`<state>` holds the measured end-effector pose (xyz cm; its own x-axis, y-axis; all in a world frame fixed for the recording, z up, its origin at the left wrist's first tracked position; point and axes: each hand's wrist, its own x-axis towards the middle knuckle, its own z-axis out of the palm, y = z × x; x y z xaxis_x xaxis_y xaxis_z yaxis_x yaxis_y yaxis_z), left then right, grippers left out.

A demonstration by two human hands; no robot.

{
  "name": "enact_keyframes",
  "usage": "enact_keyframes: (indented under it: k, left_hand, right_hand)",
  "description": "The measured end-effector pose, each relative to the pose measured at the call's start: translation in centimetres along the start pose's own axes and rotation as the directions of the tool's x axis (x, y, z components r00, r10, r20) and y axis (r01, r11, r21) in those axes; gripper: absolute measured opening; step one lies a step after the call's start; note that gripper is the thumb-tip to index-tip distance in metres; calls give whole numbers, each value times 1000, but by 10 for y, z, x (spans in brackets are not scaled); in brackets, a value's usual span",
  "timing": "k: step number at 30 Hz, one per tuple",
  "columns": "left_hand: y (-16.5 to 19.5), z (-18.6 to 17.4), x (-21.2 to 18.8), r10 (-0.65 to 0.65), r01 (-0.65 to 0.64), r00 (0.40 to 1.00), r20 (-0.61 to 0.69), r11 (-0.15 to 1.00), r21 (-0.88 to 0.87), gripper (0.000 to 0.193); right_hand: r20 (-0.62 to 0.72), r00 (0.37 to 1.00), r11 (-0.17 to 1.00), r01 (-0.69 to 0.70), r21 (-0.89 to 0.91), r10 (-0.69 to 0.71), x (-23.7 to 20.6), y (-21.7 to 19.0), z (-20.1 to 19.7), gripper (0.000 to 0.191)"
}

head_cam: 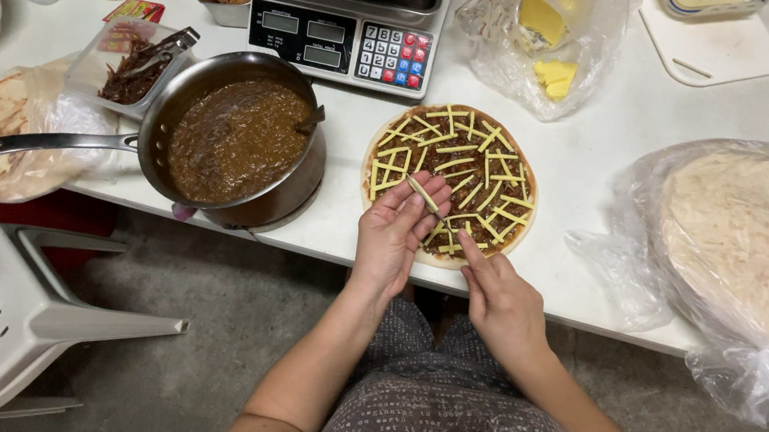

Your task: The person places thin cheese strips onto a pizza base already covered with a brown spread. They use a knife to cut the cheese into smaller pieces and arrange them in a crisscross pattern across the surface.

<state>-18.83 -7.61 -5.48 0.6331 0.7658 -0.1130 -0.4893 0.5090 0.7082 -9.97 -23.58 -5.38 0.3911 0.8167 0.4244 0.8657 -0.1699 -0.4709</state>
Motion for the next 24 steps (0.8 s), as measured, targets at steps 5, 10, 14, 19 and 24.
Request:
enact_keyframes:
  k: [5,10,14,19,24]
  left_hand:
    - [-1,-2,0,-20,20,1000,-7,1000,-19,39]
    - [6,-12,7,-90,90,996,-21,996,6,37]
    - [16,-25,4,-127,125,983,133,992,18,31]
    - [31,-33,5,-120,120,973,195,993,14,25]
    - [47,-39,8,-120,84,982,147,969,232,20]
  right_hand:
    - [-40,999,989,17,-146,-23,-1,4,1,53]
    - [-124,975,870,221,441,-185,-1,19,-2,55]
    - [616,773,273,-632,725,154,-6,26,-4,56]
    - [679,730,79,-684,725,80,-4,28,-11,54]
    - [654,749,60,-661,748,110,-2,33,-12,56]
